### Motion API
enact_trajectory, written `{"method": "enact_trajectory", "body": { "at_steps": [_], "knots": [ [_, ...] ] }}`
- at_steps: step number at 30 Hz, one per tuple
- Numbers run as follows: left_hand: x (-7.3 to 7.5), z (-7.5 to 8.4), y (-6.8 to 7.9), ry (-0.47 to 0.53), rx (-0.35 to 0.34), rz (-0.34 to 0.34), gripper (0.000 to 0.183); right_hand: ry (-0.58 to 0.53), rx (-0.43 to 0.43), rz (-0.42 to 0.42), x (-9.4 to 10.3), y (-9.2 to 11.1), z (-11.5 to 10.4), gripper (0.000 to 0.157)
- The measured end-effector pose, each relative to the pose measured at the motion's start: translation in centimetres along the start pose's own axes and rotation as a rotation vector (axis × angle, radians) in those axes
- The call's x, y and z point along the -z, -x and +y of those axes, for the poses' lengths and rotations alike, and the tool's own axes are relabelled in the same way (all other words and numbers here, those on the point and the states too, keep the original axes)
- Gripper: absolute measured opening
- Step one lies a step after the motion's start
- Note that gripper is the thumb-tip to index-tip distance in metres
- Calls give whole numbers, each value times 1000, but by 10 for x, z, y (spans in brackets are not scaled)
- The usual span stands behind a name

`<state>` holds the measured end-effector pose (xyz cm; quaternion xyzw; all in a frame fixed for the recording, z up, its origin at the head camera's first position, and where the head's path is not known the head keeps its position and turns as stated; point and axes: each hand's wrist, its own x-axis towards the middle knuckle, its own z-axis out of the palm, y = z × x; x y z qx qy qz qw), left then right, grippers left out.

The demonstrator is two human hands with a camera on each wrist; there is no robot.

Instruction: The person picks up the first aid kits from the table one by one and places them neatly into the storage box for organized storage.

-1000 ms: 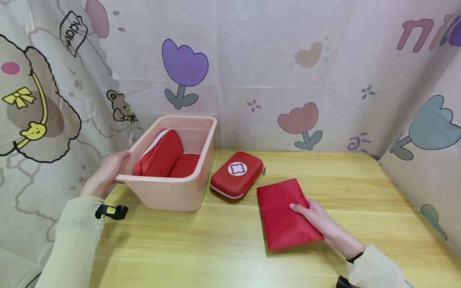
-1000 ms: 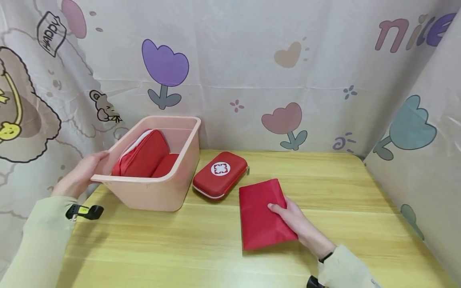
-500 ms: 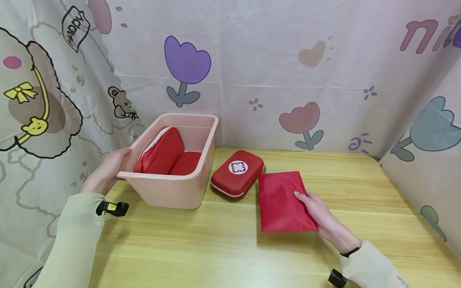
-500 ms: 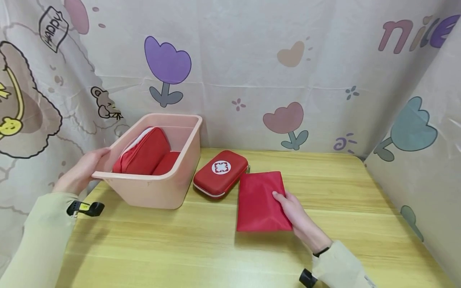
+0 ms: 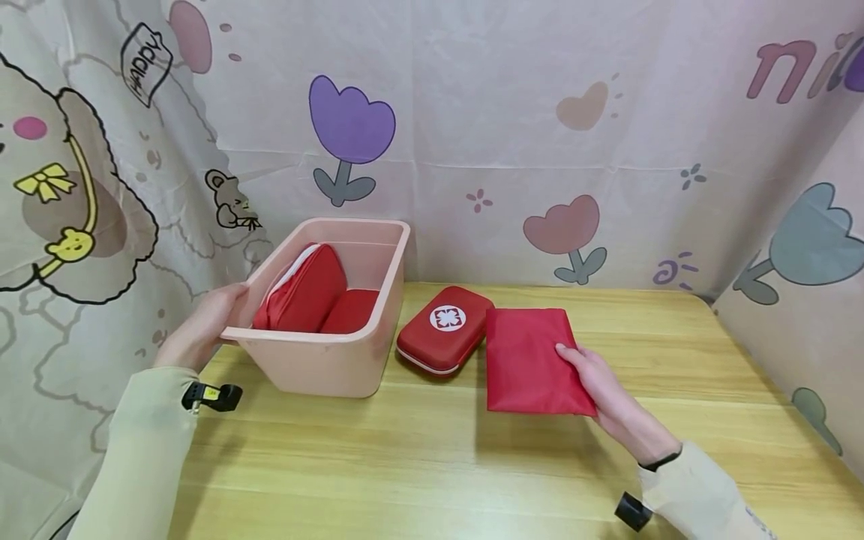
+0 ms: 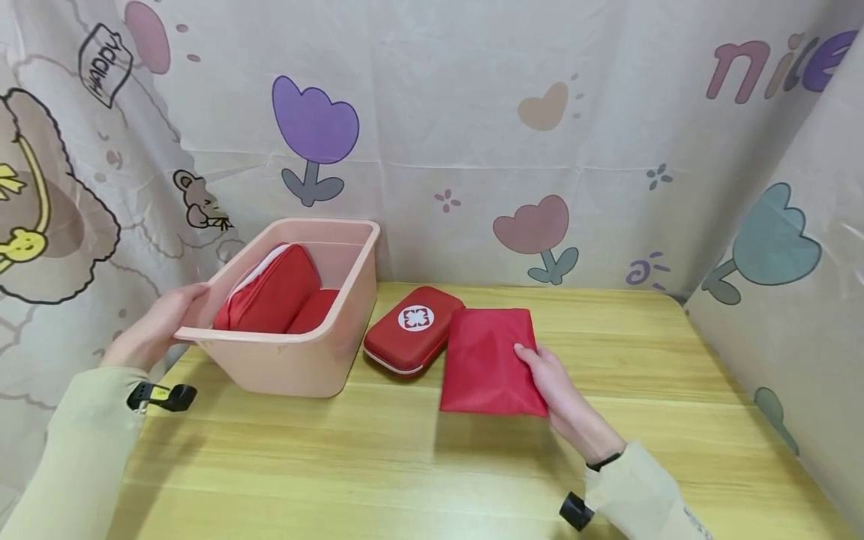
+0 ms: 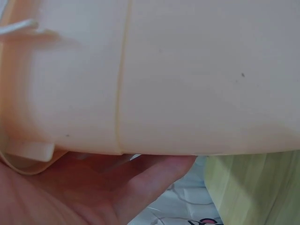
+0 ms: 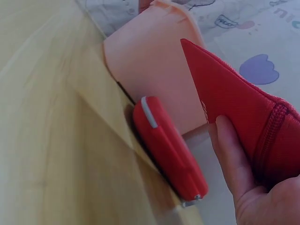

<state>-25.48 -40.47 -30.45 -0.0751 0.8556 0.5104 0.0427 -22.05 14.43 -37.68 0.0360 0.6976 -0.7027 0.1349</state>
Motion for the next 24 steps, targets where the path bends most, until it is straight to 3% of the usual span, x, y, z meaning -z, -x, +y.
{"method": "enact_trajectory", "body": {
  "at_steps": [15, 24],
  "knots": [
    [-2, 2, 4, -2, 4, -11, 72, -49, 10, -11, -5, -1, -29, 70],
    [-1, 1, 3, -24, 5, 2, 72, -69, 29, -27, -7, -2, -40, 66]
  ]
}}
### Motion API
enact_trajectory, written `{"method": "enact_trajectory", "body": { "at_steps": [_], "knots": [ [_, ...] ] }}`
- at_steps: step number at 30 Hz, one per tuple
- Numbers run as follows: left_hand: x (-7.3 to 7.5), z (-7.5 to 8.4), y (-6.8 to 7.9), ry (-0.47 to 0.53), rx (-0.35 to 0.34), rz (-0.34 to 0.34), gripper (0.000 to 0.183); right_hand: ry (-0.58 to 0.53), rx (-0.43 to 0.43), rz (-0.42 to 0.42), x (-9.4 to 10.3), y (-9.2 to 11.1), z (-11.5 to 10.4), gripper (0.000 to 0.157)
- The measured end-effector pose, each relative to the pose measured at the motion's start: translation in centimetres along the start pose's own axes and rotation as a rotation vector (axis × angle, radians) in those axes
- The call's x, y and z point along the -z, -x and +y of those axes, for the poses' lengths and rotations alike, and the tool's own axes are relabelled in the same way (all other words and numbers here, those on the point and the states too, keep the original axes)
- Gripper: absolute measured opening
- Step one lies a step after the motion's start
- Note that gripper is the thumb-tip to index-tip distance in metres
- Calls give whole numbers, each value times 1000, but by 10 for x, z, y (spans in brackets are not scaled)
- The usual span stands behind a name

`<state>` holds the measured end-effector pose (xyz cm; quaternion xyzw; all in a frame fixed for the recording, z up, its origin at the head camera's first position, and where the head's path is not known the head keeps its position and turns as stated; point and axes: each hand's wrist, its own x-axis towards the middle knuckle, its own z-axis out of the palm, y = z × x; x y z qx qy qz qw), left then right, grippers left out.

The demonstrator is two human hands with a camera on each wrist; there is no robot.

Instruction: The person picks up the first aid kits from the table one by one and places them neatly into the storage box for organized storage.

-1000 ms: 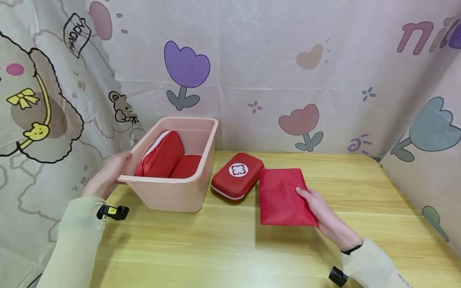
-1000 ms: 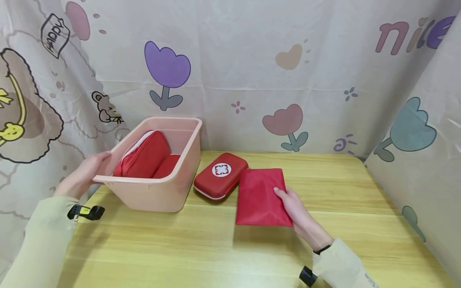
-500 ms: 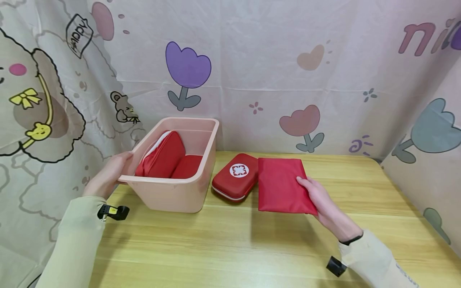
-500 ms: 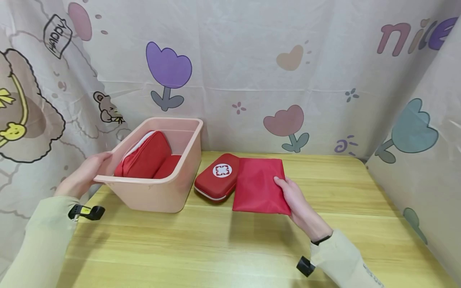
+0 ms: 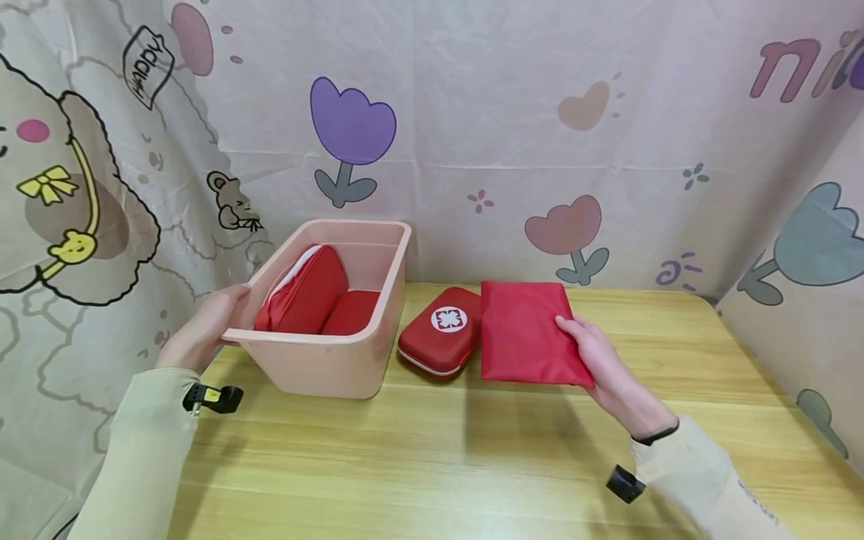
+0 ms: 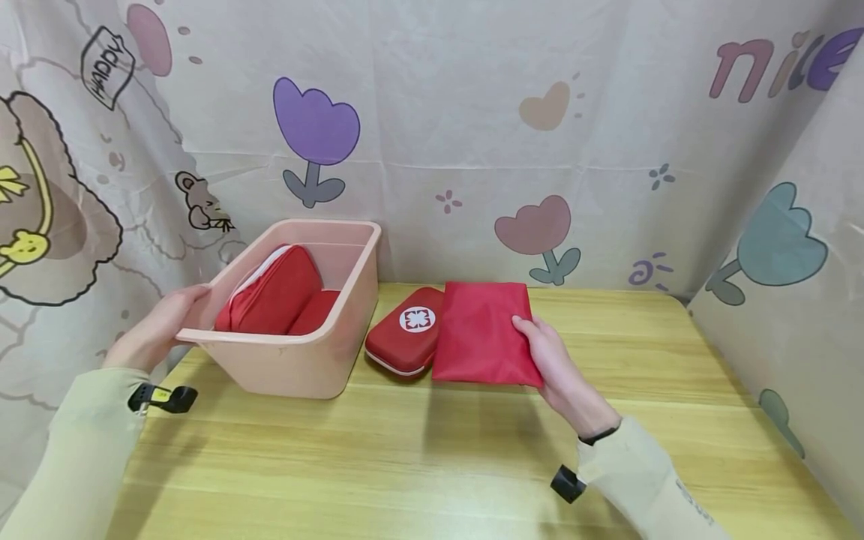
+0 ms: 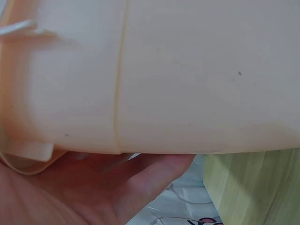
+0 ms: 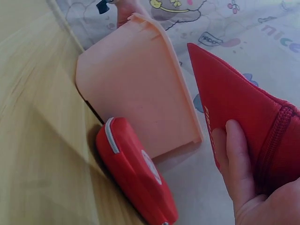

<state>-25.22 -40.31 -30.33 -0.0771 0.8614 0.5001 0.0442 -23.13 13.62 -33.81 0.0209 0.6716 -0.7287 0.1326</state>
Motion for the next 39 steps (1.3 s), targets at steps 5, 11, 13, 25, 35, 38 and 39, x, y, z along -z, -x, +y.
{"method": "enact_trajectory", "body": {
  "at_steps": [5, 11, 13, 25, 35, 38, 39],
  "knots": [
    [0, 0, 0, -9, -4, -1, 71, -39, 40, -11, -3, -1, -8, 62],
    [-1, 1, 2, -6, -9, 4, 70, -82, 70, -33, -7, -4, -15, 63],
    [-1, 1, 2, -8, -11, 1, 70, -96, 76, -44, -9, -5, -17, 63],
    [-2, 2, 3, 8, -1, 8, 70, -186, 97, -35, -18, -15, -27, 37],
    [-1, 1, 2, 8, -6, 17, 70, -214, 140, -65, -29, -23, -37, 35],
    [-1, 0, 1, 0, -4, 20, 70, -220, 146, -66, -34, -25, -38, 35],
    [-1, 0, 0, -3, -4, 22, 70, -224, 148, -65, -35, -25, -39, 35]
  ]
}}
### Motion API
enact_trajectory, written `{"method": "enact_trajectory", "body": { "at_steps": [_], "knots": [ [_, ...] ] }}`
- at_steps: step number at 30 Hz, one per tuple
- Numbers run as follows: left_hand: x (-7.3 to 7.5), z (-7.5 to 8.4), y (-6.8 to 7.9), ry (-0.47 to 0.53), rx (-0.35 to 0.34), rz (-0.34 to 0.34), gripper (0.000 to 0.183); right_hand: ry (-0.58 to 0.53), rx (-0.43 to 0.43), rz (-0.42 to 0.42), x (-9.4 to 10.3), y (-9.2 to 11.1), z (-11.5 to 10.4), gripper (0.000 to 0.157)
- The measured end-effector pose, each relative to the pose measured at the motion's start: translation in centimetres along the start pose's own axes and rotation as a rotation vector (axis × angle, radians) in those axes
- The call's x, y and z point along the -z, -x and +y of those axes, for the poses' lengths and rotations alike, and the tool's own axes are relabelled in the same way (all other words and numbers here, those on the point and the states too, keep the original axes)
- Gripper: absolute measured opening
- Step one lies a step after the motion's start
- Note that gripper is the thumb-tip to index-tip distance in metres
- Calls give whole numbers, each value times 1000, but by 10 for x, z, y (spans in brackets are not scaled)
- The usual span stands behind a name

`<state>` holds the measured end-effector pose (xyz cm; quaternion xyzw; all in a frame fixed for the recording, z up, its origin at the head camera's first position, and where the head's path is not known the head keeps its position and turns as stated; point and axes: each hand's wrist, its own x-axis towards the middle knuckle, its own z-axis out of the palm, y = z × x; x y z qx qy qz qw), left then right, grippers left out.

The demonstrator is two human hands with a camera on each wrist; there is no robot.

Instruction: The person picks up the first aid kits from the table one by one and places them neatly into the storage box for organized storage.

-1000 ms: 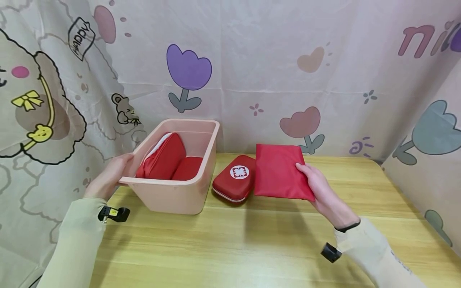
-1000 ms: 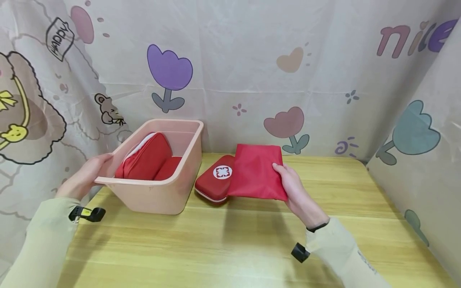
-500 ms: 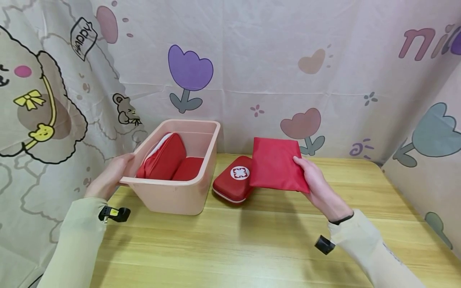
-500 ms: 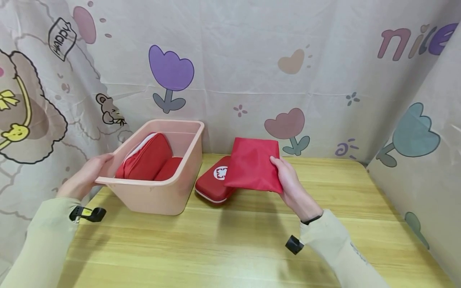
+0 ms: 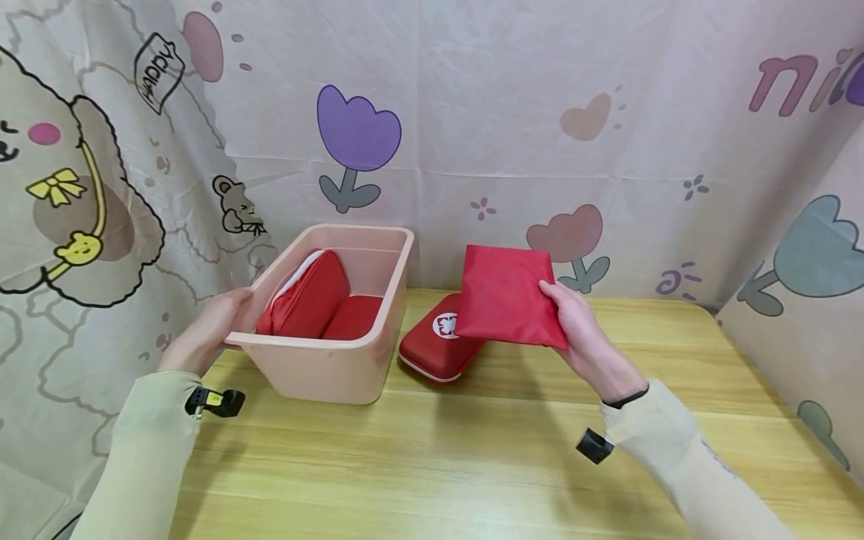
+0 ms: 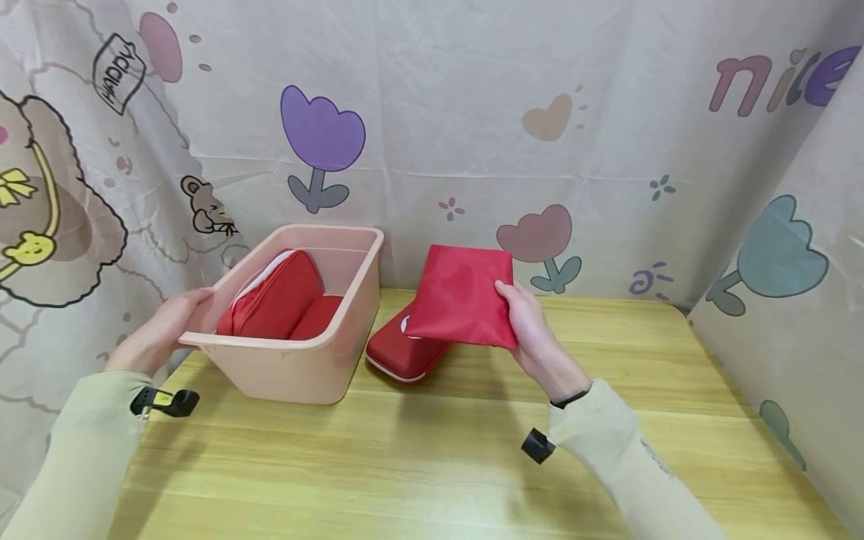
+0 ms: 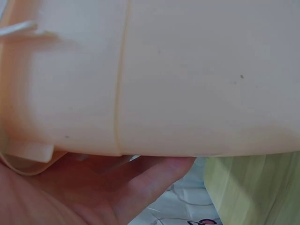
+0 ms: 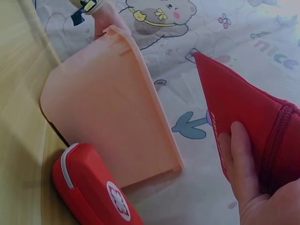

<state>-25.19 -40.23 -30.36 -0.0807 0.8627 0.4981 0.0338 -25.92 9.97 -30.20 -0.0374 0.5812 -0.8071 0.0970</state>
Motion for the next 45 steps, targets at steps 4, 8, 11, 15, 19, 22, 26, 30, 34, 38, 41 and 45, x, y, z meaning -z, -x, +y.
{"method": "enact_trajectory", "body": {
  "at_steps": [4, 8, 11, 15, 19, 22, 26, 30, 34, 38, 41, 45],
  "knots": [
    [0, -1, 0, -7, -3, -1, 70, -2, 9, 4, -7, -3, 0, 36],
    [-1, 0, 1, -4, -6, -8, 70, 0, 14, -3, -14, -6, -2, 38],
    [-1, 1, 0, 1, -9, -13, 70, 1, 14, -7, -18, -8, -2, 41],
    [-1, 2, 0, 3, -11, -14, 70, -6, 16, -12, -24, -12, -2, 40],
    [-1, 2, -1, 14, -15, -18, 69, -14, 28, -19, -30, -15, -1, 35],
    [-1, 1, -1, 30, -21, -19, 69, -10, 38, -20, -35, -17, -1, 32],
    [-1, 1, 0, 18, -18, -17, 70, -10, 34, -21, -42, -19, -1, 30],
    [-1, 0, 2, 12, -9, -16, 71, -15, 34, -25, -49, -22, 0, 28],
    [0, 0, 1, 7, -15, -18, 70, -15, 35, -12, -55, -26, 1, 29],
    [0, -1, 1, 1, -24, -19, 70, -9, 37, -6, -62, -31, 1, 35],
    [0, -1, 1, 1, -24, -18, 71, -2, 38, -8, -69, -34, 1, 37],
    [-1, -1, 1, -5, -22, -17, 71, -8, 27, -5, -77, -38, 0, 35]
  ]
}}
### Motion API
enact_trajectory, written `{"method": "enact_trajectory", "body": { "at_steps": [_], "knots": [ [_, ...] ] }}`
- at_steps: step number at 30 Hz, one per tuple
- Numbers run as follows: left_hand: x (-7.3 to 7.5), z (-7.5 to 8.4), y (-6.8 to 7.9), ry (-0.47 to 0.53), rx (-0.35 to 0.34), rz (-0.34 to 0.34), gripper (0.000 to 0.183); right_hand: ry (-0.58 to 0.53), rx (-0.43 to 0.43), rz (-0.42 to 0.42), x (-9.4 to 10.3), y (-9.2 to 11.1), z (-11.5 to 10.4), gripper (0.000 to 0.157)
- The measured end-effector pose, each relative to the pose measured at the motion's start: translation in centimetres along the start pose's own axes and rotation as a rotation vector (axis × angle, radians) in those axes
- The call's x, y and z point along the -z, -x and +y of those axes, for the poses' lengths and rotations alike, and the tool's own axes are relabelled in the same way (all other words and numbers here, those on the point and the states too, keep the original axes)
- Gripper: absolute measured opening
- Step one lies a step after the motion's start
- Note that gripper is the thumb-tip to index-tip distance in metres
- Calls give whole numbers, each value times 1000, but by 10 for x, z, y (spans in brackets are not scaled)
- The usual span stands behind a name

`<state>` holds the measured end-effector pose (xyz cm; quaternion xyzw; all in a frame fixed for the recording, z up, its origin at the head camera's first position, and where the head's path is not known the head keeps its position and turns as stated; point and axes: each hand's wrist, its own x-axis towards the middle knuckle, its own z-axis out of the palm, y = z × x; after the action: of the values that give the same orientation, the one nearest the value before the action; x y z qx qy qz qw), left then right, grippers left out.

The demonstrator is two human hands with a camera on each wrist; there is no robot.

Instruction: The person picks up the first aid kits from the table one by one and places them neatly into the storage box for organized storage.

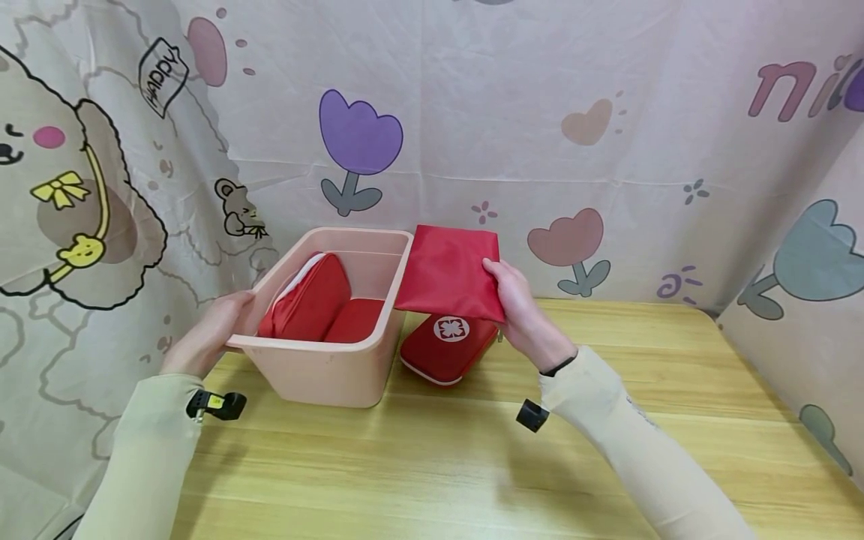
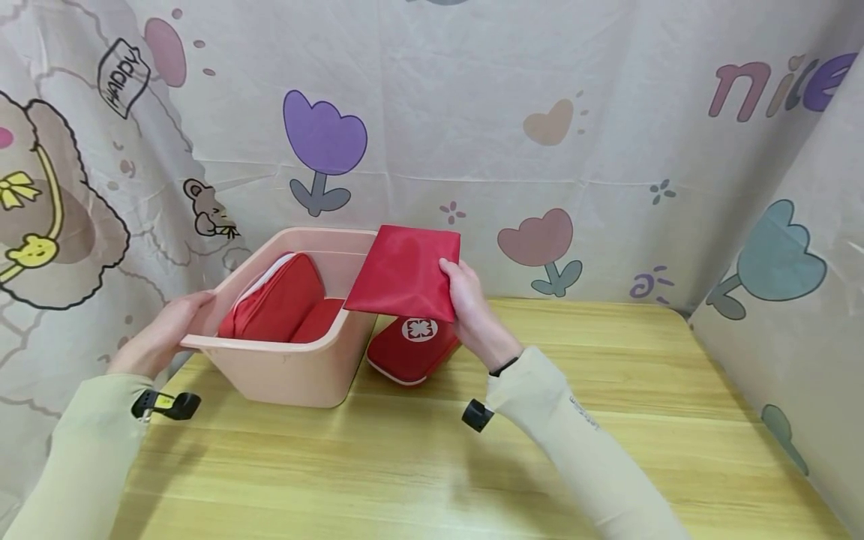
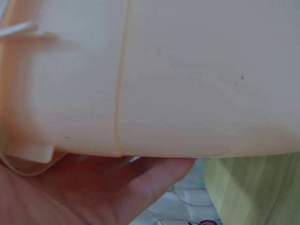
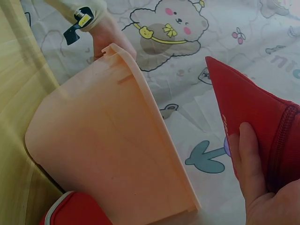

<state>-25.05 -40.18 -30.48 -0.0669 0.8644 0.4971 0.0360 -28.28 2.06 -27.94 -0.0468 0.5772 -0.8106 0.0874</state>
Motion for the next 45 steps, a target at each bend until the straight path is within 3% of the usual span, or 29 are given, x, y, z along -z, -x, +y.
{"method": "enact_trajectory", "body": {
  "at_steps": [13, 45],
  "knots": [
    [0, 2, 1, -1, 4, 3, 70, -56, 20, 7, -16, -18, 9, 27],
    [-1, 1, 3, 2, 10, 9, 68, -93, 5, -19, -52, -41, 7, 28]
  ]
}}
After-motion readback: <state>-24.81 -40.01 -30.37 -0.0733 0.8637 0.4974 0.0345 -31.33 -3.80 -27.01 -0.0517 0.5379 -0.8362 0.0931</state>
